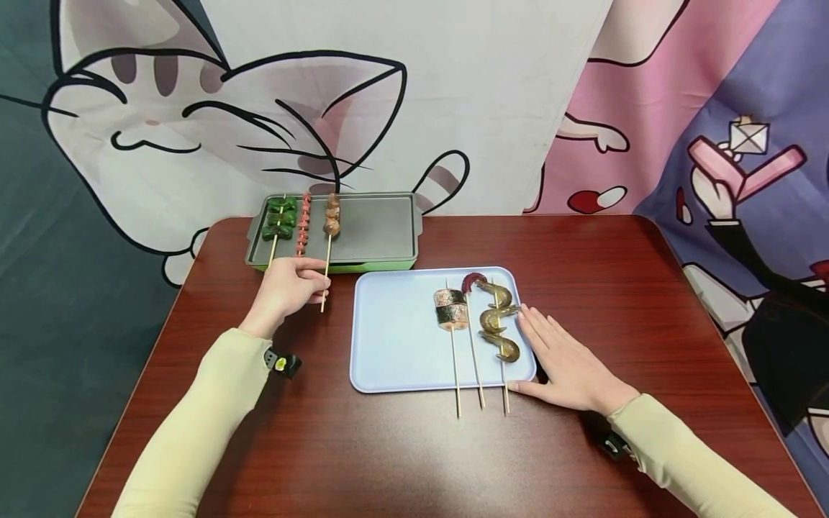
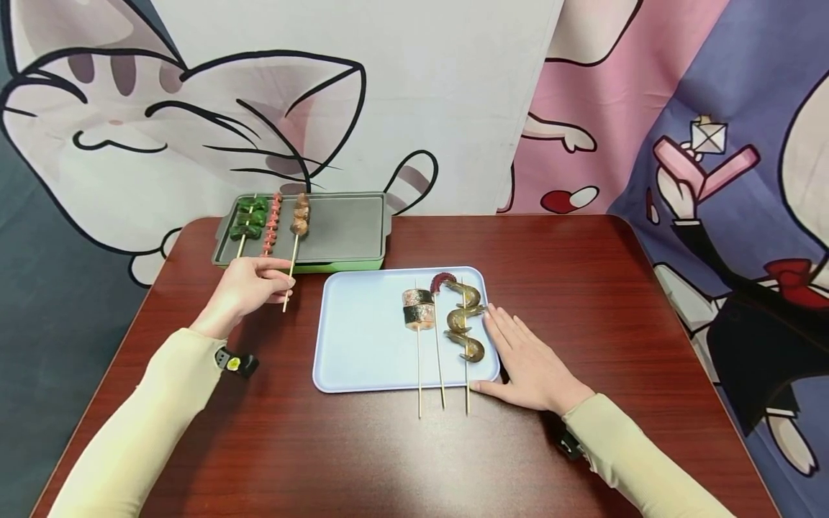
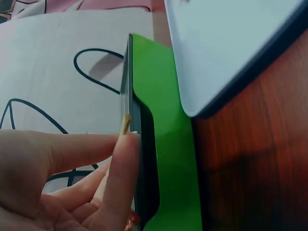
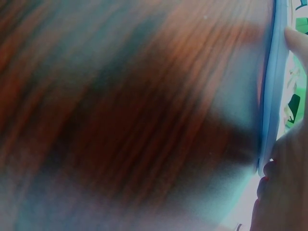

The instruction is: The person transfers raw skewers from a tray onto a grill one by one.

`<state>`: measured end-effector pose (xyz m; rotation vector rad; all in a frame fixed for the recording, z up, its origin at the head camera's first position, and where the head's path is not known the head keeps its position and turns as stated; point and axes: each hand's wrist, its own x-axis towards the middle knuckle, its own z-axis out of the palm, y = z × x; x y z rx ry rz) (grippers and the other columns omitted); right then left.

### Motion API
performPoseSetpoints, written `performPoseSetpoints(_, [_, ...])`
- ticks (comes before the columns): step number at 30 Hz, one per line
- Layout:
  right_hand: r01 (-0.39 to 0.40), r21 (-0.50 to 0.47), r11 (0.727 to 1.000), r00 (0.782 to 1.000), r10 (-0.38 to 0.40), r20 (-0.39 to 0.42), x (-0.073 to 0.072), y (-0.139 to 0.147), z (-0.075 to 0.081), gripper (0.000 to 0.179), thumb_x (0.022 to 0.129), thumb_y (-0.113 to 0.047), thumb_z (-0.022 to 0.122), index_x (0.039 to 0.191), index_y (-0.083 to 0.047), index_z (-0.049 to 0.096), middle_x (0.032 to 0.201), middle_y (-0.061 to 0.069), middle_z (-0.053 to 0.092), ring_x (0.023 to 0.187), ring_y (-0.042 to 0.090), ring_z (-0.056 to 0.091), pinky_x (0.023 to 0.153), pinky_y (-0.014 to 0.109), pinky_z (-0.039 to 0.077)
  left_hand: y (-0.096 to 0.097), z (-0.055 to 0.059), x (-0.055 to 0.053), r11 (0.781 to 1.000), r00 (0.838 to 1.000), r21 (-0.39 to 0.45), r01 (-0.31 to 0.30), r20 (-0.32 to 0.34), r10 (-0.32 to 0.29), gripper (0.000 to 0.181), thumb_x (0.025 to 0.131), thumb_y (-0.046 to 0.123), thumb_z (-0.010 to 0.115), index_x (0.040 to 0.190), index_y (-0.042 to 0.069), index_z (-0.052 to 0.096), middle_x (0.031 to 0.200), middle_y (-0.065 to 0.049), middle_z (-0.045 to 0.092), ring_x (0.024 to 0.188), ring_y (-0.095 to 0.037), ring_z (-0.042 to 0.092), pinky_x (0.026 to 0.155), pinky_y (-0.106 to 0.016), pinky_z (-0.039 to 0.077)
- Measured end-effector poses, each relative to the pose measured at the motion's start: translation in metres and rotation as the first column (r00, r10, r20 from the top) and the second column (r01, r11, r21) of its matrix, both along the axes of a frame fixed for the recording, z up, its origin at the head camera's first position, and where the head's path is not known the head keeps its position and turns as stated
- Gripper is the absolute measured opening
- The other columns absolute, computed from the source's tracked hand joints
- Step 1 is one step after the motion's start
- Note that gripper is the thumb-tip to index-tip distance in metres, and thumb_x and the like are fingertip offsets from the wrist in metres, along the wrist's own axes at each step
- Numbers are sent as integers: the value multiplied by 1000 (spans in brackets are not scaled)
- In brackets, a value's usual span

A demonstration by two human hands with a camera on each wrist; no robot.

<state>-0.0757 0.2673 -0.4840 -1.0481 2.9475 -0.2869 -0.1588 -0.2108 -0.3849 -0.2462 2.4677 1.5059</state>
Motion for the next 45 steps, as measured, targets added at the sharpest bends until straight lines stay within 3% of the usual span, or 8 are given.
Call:
performPoseSetpoints(5, [-1,0,1000,1000,1,0,0,0,-1,112,88,-73,61,158,7,24,164,22,21,150,38,23,122,51,22,-5,5,-6,998,1000,-64,16,24,-15,39,97,1,66,134,-6,61,109,-26,71,76,-14,71,80,-38,62])
performPoseSetpoints(13, [-4,-4,1000,1000,4,-9,0,0,-2,113,88,-73,62,158,7,24,164,23,22,149,39,24,122,52,23,-13,10,-15,995,999,-96,20,47,-16,40,96,-2,64,135,-7,60,113,-29,69,71,-11,71,72,-31,63])
performPoseSetpoints(19, [-7,-8,1000,1000,6,-8,1,-1,-2,112,87,-72,63,157,7,25,164,23,23,149,39,25,122,52,23,-17,9,-17,993,999,-119,19,48,-13,40,96,-1,64,135,-8,60,111,-27,70,71,-13,72,78,-39,63])
performPoseSetpoints(25, [-2,-2,1000,1000,2,-12,1,0,-3,113,87,-74,62,158,6,24,164,22,21,149,38,24,122,52,23,-16,9,-15,983,1000,-185,16,7,-15,36,94,-1,66,130,-8,64,105,-25,72,71,-16,74,74,-38,63])
performPoseSetpoints(31, [0,2,1000,1000,0,-7,1,0,-2,113,87,-74,61,158,6,24,165,22,21,150,38,23,122,52,23,-16,9,-14,974,1000,-224,22,4,-22,36,95,1,67,130,-7,65,105,-25,73,73,-18,74,78,-44,62])
performPoseSetpoints(36, [-3,5,1000,1000,3,-9,0,1,-3,113,88,-73,62,157,7,24,164,23,21,149,38,23,121,53,23,-16,10,-13,956,1000,-294,21,-14,-27,36,94,5,69,129,-4,67,103,-22,74,76,-21,75,77,-42,63])
performPoseSetpoints(42, [-11,1,1000,1000,11,-19,-1,1,-2,113,87,-73,62,157,8,25,164,23,22,149,38,23,121,53,23,-16,16,-8,924,994,-381,7,-99,-48,37,93,14,73,126,-2,69,99,-15,76,80,-25,75,71,-35,55])
performPoseSetpoints(45, [-12,0,1000,1000,12,-19,-1,1,-2,112,88,-72,63,157,8,26,164,23,23,149,38,24,121,52,23,-13,21,-3,926,989,-379,1,-137,-57,37,93,17,75,125,-1,70,99,-14,76,82,-27,73,66,-34,53])
